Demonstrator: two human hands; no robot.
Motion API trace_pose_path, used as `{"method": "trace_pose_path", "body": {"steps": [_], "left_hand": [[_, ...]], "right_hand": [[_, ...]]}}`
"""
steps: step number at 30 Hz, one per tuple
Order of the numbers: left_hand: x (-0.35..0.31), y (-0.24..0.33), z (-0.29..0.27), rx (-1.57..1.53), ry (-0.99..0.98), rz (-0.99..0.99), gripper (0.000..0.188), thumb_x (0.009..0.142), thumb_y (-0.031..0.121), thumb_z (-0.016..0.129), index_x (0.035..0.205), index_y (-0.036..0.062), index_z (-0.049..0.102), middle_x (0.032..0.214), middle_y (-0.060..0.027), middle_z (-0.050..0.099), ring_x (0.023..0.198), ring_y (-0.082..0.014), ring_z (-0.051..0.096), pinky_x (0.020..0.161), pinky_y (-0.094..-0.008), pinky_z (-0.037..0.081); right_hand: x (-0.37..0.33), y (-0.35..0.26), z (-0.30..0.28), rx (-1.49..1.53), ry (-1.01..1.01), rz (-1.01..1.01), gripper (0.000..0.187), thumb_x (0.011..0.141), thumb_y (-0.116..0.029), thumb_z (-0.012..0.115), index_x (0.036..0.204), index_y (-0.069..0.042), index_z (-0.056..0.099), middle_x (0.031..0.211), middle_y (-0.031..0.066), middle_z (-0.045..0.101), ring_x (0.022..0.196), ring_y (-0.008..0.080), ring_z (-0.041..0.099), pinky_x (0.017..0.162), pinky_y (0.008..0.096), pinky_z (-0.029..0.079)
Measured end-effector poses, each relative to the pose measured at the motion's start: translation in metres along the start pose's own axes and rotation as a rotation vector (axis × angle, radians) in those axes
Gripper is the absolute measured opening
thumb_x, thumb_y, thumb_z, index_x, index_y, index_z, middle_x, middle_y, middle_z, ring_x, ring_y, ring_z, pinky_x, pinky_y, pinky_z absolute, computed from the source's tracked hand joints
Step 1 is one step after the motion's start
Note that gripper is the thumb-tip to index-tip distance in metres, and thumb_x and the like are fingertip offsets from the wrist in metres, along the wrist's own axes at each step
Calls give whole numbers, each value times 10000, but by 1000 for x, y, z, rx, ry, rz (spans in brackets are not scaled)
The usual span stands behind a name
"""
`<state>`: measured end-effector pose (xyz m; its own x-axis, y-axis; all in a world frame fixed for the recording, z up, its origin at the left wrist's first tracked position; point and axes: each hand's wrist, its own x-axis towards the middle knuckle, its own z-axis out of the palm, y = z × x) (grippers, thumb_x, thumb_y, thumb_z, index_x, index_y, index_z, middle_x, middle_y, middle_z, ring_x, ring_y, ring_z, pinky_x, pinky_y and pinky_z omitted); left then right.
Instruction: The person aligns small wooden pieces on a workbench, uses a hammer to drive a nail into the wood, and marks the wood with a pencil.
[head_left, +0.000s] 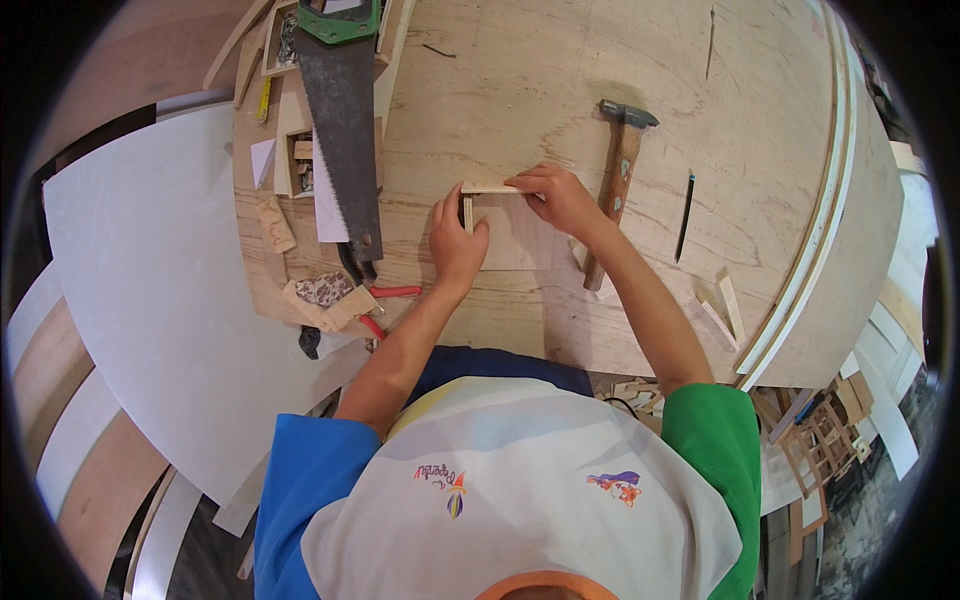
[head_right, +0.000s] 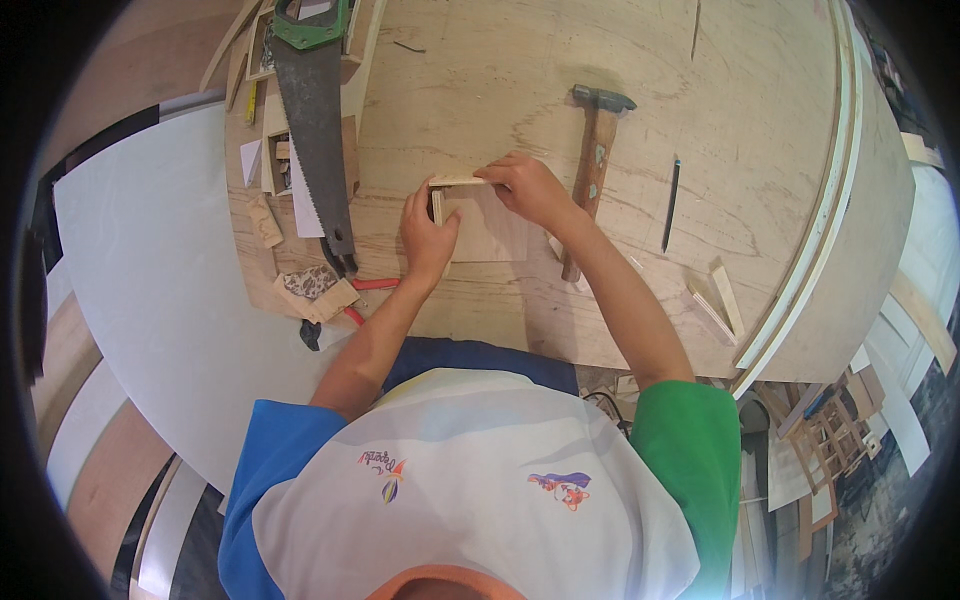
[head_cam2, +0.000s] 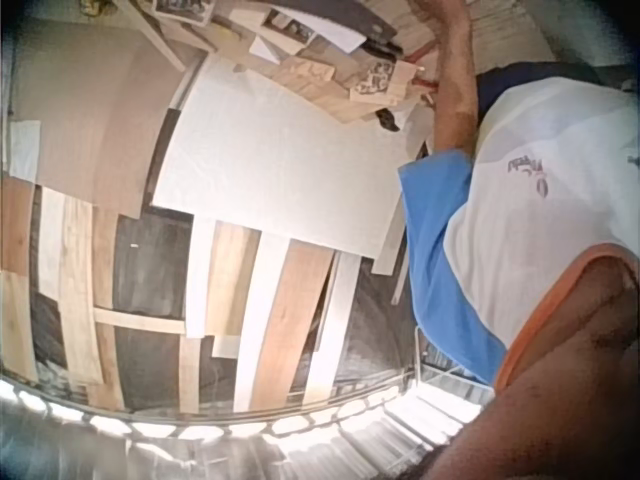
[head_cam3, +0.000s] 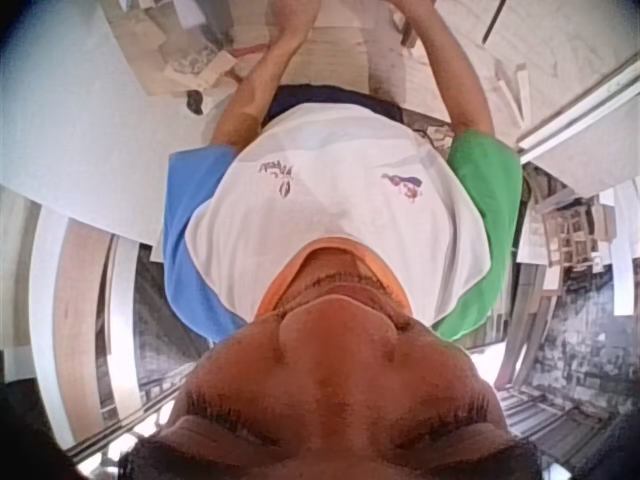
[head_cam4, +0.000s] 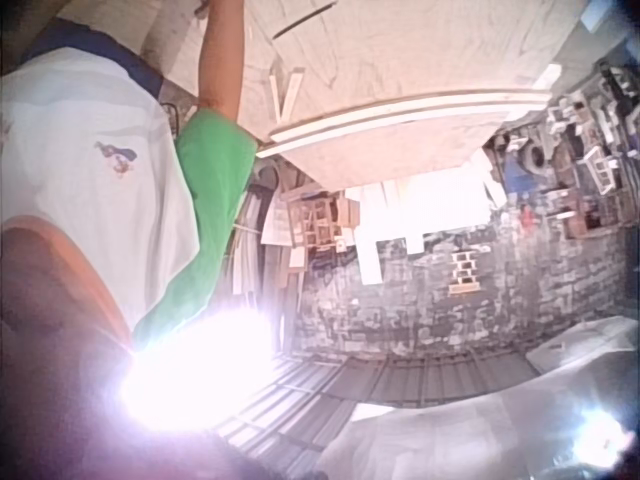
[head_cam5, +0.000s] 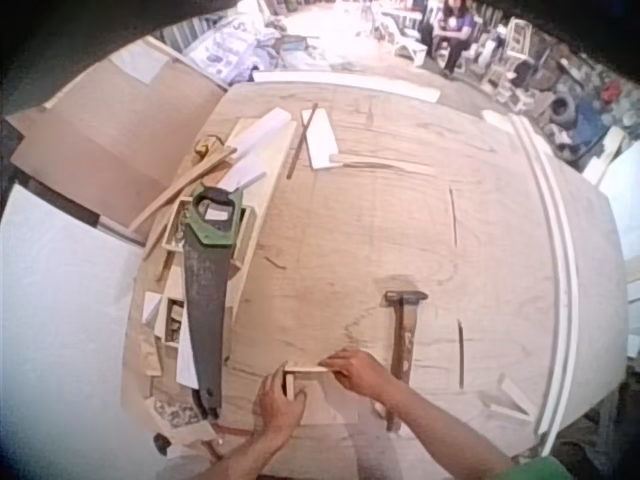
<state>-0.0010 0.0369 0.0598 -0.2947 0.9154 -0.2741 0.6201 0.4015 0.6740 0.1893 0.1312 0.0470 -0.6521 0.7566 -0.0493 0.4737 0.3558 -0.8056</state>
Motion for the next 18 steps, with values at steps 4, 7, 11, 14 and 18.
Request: {"method": "trace_pose_path", "body": {"steps": [4, 7, 11, 14, 18], "left_hand": [[0, 2, 0, 6, 6, 0, 681, 704, 73, 793, 1336, 34, 541, 1139, -170, 603, 1111, -350, 577, 953, -412, 464], [0, 2, -1, 23, -6, -11, 685, 703, 85, 794, 1340, 38, 546, 1127, -170, 604, 1096, -349, 582, 946, -408, 467], [0, -1, -1, 47, -30, -18, 712, 720, 102, 776, 1382, 75, 516, 1138, -169, 584, 1095, -371, 582, 919, -428, 479], [0, -5, 1, 48, -31, -8, 724, 730, 113, 769, 1402, 88, 501, 1143, -169, 574, 1094, -382, 581, 907, -440, 484], [-1, -6, 2, 54, -23, 4, 704, 734, 117, 767, 1390, 79, 516, 1123, -168, 577, 1077, -379, 584, 901, -439, 484]], "right_hand": [[0, 0, 0, 9, -2, 8, 383, 743, 50, 688, 1107, -65, 717, 1035, 122, 713, 968, 305, 664, 844, 394, 543], [-4, -3, -1, 132, 31, 126, 373, 740, 53, 694, 1098, -50, 711, 1067, 129, 703, 993, 303, 665, 863, 385, 540], [-13, -8, -11, 220, 173, 165, 336, 735, 46, 683, 1066, -13, 704, 1050, 152, 701, 1021, 335, 655, 896, 379, 527], [-25, -2, -11, 175, 216, 254, 318, 735, 53, 678, 1045, -15, 713, 1068, 150, 704, 1024, 327, 659, 902, 376, 526], [-30, -1, -4, 192, 247, 286, 307, 737, 50, 683, 1027, -35, 731, 1070, 147, 712, 1024, 326, 662, 906, 379, 522]]}}
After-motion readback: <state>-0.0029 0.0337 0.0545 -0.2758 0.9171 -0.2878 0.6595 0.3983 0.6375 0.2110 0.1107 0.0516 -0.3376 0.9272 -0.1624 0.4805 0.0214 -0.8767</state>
